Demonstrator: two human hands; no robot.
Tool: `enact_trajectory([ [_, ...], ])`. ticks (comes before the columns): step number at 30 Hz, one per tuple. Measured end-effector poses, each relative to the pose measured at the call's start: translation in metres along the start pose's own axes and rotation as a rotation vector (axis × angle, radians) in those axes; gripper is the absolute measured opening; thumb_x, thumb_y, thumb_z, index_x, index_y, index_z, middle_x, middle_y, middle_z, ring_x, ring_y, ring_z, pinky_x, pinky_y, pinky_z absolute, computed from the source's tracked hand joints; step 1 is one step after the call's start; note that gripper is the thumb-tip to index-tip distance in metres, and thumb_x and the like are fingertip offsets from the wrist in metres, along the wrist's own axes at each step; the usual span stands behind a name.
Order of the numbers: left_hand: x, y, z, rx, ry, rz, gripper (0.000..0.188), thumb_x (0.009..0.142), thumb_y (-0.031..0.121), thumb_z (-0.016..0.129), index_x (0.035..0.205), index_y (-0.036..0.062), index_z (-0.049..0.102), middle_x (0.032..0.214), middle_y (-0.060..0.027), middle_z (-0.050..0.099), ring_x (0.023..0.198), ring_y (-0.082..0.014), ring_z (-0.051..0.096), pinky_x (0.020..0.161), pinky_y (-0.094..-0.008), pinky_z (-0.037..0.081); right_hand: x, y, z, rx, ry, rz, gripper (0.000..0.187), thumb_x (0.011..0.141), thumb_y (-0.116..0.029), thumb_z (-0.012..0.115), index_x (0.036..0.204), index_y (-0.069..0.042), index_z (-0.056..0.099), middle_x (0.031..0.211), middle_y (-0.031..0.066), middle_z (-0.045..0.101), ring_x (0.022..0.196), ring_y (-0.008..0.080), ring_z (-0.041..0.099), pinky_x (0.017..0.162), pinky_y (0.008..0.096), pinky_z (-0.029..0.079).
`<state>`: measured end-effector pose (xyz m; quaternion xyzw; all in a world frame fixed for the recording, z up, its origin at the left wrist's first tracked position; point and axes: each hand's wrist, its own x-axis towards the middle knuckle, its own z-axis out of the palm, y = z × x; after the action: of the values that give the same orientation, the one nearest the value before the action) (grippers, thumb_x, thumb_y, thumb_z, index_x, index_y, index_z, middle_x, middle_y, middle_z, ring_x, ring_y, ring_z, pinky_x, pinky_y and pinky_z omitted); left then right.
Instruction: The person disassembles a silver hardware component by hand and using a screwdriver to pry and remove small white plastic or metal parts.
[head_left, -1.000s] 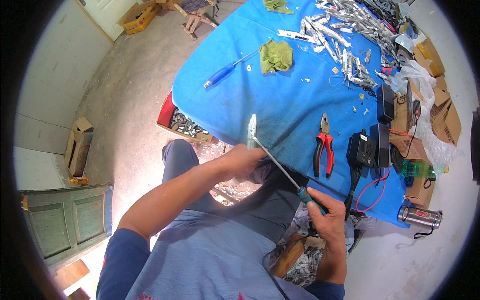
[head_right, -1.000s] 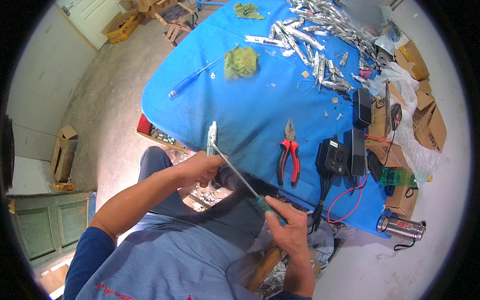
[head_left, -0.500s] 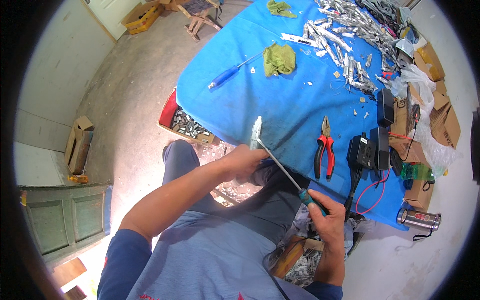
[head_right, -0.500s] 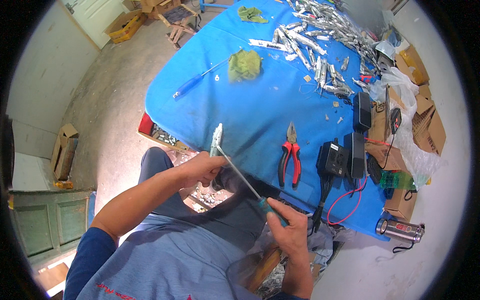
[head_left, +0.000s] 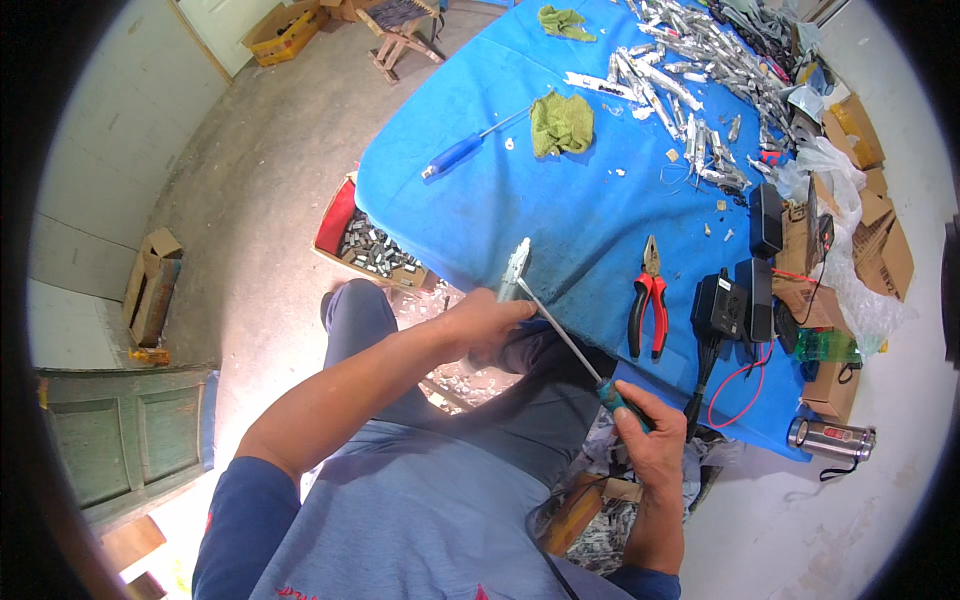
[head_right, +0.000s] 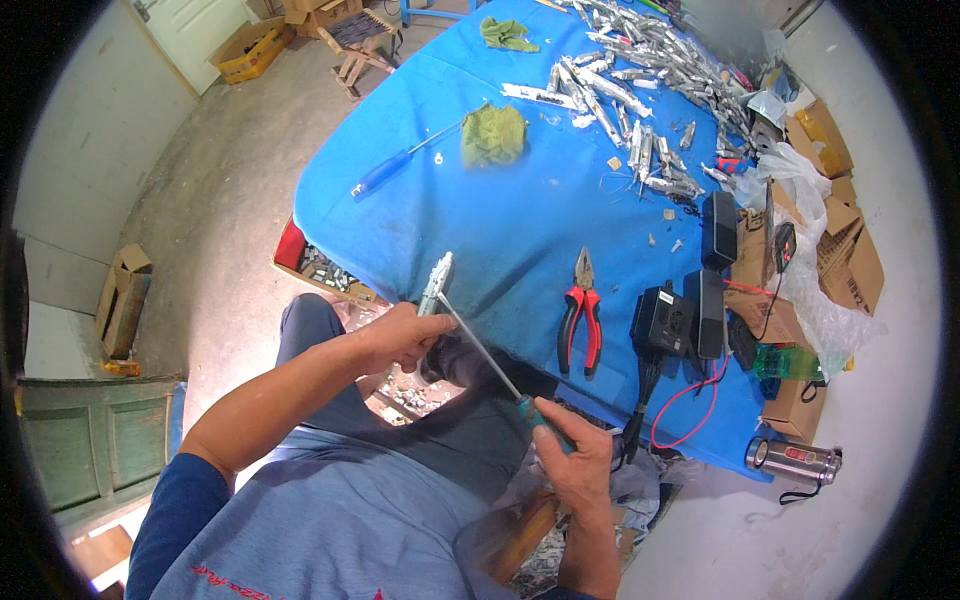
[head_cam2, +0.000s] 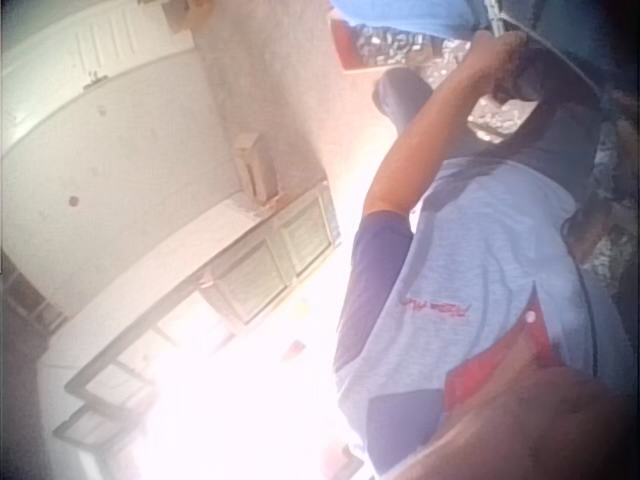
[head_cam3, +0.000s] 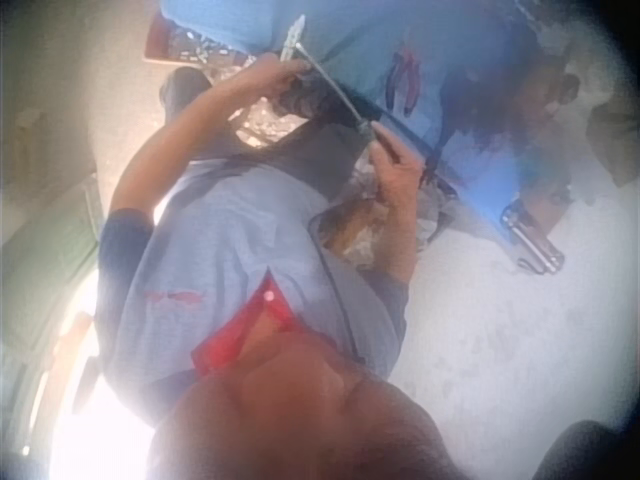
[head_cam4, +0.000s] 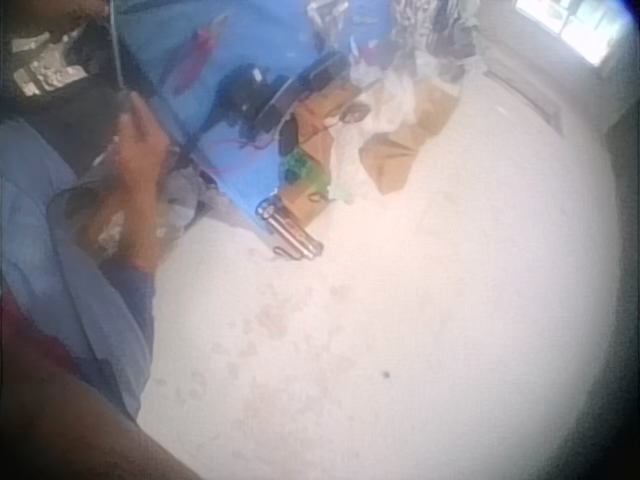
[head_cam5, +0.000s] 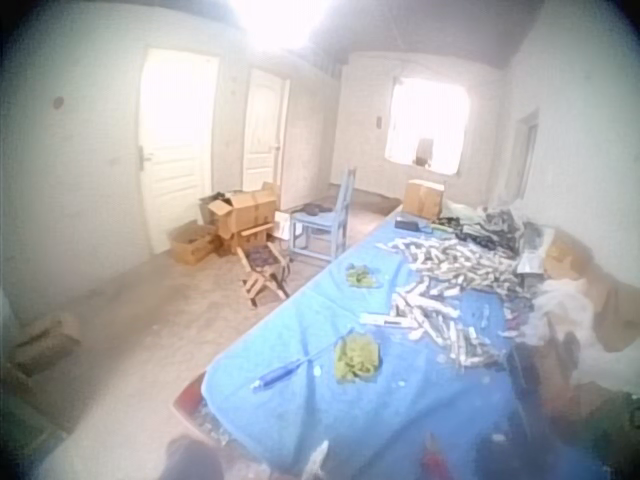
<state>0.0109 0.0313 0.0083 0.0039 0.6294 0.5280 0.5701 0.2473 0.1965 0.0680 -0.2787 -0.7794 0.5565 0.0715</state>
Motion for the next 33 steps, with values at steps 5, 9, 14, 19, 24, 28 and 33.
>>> enact_trajectory([
  [5, 0.003, -0.002, -0.002, 0.013, -0.006, -0.002, 0.046, 0.094, 0.035, 0.061, 0.06, 0.0141, 0.039, 0.052, 0.0031, 0.031, 0.044, -0.0104, 0.026, 0.043, -0.0296, 0.018, 0.006, 0.008, -0.005, -0.126, -0.007, -0.114, 0.032, 0.085, -0.012, 0.069, 0.114, 0.001, 0.068, 0.08, 0.0024, 0.066, 0.067, 0.0074, 0.057, 0.062, 0.023, 0.046],
  [9, 0.0, 0.001, -0.001, 0.009, -0.023, -0.005, 0.046, 0.094, 0.035, 0.061, 0.059, 0.0141, 0.039, 0.052, 0.0029, 0.03, 0.044, -0.0105, 0.026, 0.043, -0.0295, 0.018, 0.009, 0.009, -0.007, -0.115, -0.027, -0.131, 0.031, 0.085, -0.011, 0.068, 0.113, 0.002, 0.068, 0.079, 0.0021, 0.065, 0.067, 0.0073, 0.057, 0.062, 0.0229, 0.046],
  [14, -0.002, 0.004, 0.0, -0.004, -0.025, -0.025, 0.046, 0.094, 0.034, 0.061, 0.059, 0.0143, 0.039, 0.052, 0.0032, 0.029, 0.043, -0.0098, 0.025, 0.042, -0.0291, 0.017, 0.009, 0.008, -0.008, -0.008, -0.028, 0.03, 0.031, 0.079, -0.004, 0.067, 0.11, 0.002, 0.069, 0.1, 0.0116, 0.073, 0.091, 0.0152, 0.068, 0.083, 0.0271, 0.05],
  [19, -0.003, 0.005, -0.001, -0.033, -0.056, -0.031, 0.045, 0.094, 0.033, 0.06, 0.059, 0.0145, 0.038, 0.052, 0.0042, 0.028, 0.043, -0.0087, 0.024, 0.042, -0.0284, 0.017, 0.011, 0.018, -0.009, 0.038, -0.06, -0.015, 0.032, 0.085, -0.01, 0.068, 0.115, 0.001, 0.067, 0.08, 0.0041, 0.066, 0.066, 0.009, 0.059, 0.061, 0.0237, 0.048],
  [24, -0.005, 0.006, -0.001, -0.043, -0.062, -0.024, 0.044, 0.094, 0.033, 0.06, 0.06, 0.0147, 0.038, 0.053, 0.0048, 0.028, 0.043, -0.0085, 0.023, 0.042, -0.0286, 0.016, 0.013, 0.012, -0.007, 0.123, -0.066, 0.059, 0.032, 0.084, -0.009, 0.067, 0.114, 0.001, 0.068, 0.084, 0.0052, 0.067, 0.067, 0.0092, 0.06, 0.062, 0.0238, 0.049],
  [28, -0.002, 0.004, -0.001, -0.054, -0.057, -0.027, 0.045, 0.095, 0.033, 0.06, 0.061, 0.015, 0.038, 0.052, 0.0048, 0.028, 0.043, -0.0084, 0.022, 0.042, -0.0287, 0.016, 0.015, 0.012, -0.007, 0.121, -0.052, 0.079, 0.032, 0.082, -0.006, 0.066, 0.113, 0.0, 0.069, 0.088, 0.0048, 0.069, 0.07, 0.0083, 0.061, 0.065, 0.0231, 0.049],
  [33, -0.002, 0.004, -0.001, -0.041, -0.07, -0.015, 0.044, 0.095, 0.033, 0.06, 0.061, 0.0152, 0.038, 0.053, 0.0048, 0.028, 0.043, -0.0084, 0.022, 0.042, -0.0283, 0.016, 0.015, 0.015, -0.01, 0.066, -0.052, 0.055, 0.033, 0.08, -0.007, 0.067, 0.112, 0.0, 0.069, 0.089, 0.0055, 0.07, 0.074, 0.0088, 0.062, 0.07, 0.0237, 0.049],
])
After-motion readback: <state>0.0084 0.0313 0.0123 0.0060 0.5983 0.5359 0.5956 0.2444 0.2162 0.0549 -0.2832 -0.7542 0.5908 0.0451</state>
